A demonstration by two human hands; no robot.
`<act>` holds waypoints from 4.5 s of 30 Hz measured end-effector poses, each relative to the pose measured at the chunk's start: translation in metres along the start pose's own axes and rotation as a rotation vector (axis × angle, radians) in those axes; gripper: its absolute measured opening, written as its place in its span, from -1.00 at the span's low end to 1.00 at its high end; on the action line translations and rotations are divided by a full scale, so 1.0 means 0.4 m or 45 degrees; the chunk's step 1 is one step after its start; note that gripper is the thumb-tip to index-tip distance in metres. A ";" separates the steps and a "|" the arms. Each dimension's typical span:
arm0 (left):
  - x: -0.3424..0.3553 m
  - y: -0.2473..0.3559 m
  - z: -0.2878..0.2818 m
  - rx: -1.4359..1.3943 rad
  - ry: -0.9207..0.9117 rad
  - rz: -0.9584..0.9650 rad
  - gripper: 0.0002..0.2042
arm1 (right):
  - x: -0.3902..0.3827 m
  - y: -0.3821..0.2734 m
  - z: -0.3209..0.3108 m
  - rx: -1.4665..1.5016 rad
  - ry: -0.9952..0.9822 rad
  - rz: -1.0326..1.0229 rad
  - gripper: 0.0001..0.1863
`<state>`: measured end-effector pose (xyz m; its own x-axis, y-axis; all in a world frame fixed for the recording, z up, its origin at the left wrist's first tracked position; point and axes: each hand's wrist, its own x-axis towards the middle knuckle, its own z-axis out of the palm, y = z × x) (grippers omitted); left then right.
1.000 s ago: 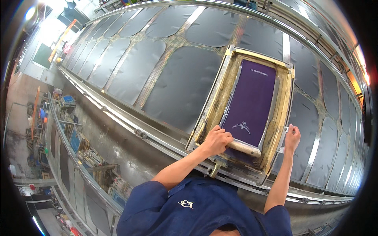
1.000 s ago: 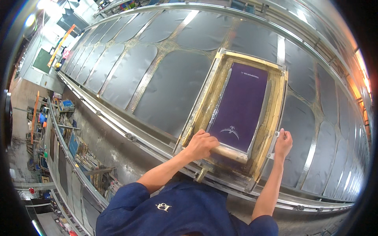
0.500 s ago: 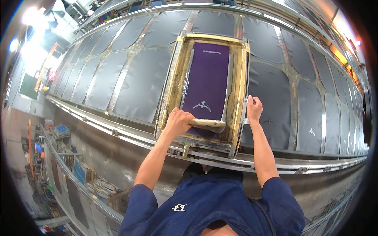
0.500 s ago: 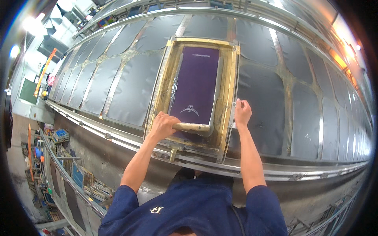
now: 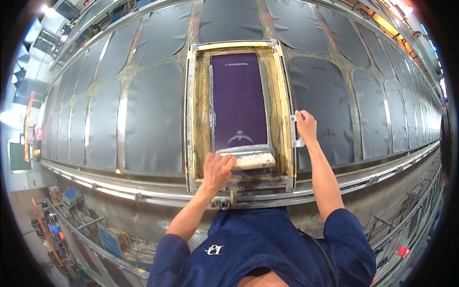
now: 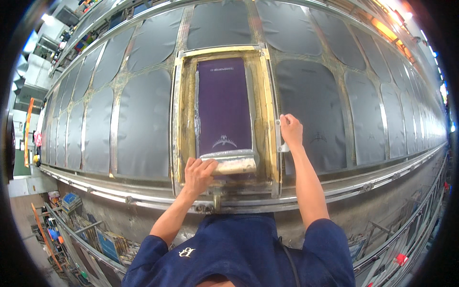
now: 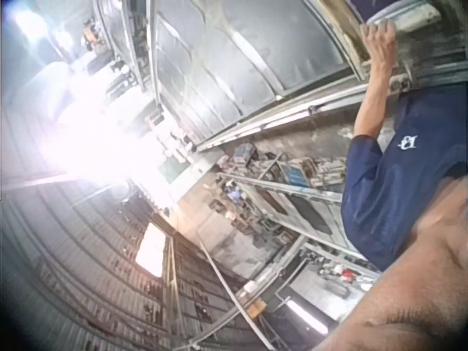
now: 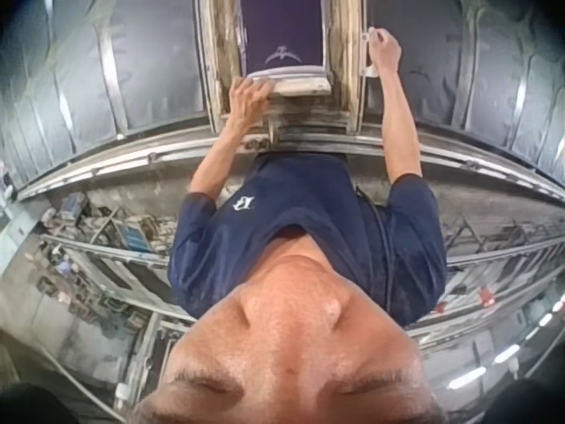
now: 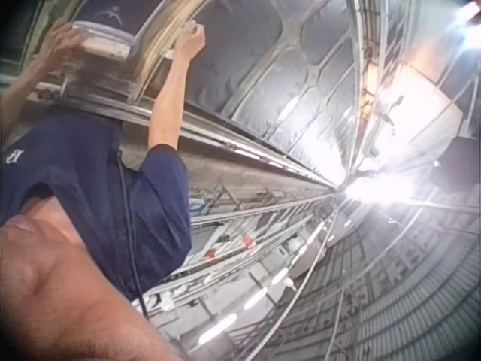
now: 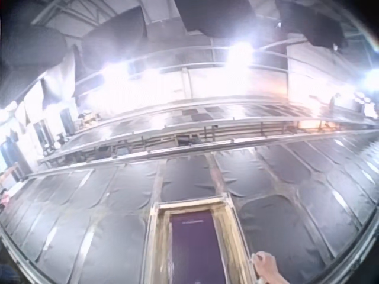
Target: The person uses a squeegee to spread purple ink across a screen-printing frame mounted on a conveyor. They repeatedly pull the squeegee from top to bottom to coat the mesh, then lift and reposition the frame. The person continues this process for multiple passes before moving the frame off the conveyor.
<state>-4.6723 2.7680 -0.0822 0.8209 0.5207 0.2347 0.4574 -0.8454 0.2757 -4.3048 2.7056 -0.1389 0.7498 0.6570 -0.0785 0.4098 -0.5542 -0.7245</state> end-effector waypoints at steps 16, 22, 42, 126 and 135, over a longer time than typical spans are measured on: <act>0.853 -0.536 0.023 -0.079 0.008 0.038 -0.80 | 0.560 -0.487 0.131 -0.391 -0.693 -0.885 -0.47; 0.971 -0.579 0.026 -0.138 -0.280 -0.255 -0.71 | 0.693 -0.531 0.229 -0.640 -0.726 -0.746 -0.57; 0.073 -0.059 -0.021 -0.232 -0.206 -0.094 -0.82 | -0.257 -0.209 0.026 -0.480 -0.790 -0.920 -0.76; -0.553 -0.557 -0.245 -0.011 0.048 -0.078 -0.64 | -0.299 -0.419 0.630 0.147 0.212 -0.207 -0.73; -0.520 -0.636 -0.202 0.005 0.002 0.024 -0.66 | -0.314 -0.423 0.667 -0.026 0.059 -0.038 -0.71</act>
<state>-4.9869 2.8845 -0.1257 0.8290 0.5045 0.2411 0.4431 -0.8557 0.2672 -4.6069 2.8534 -0.1892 0.7600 0.6494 -0.0246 0.4428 -0.5453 -0.7117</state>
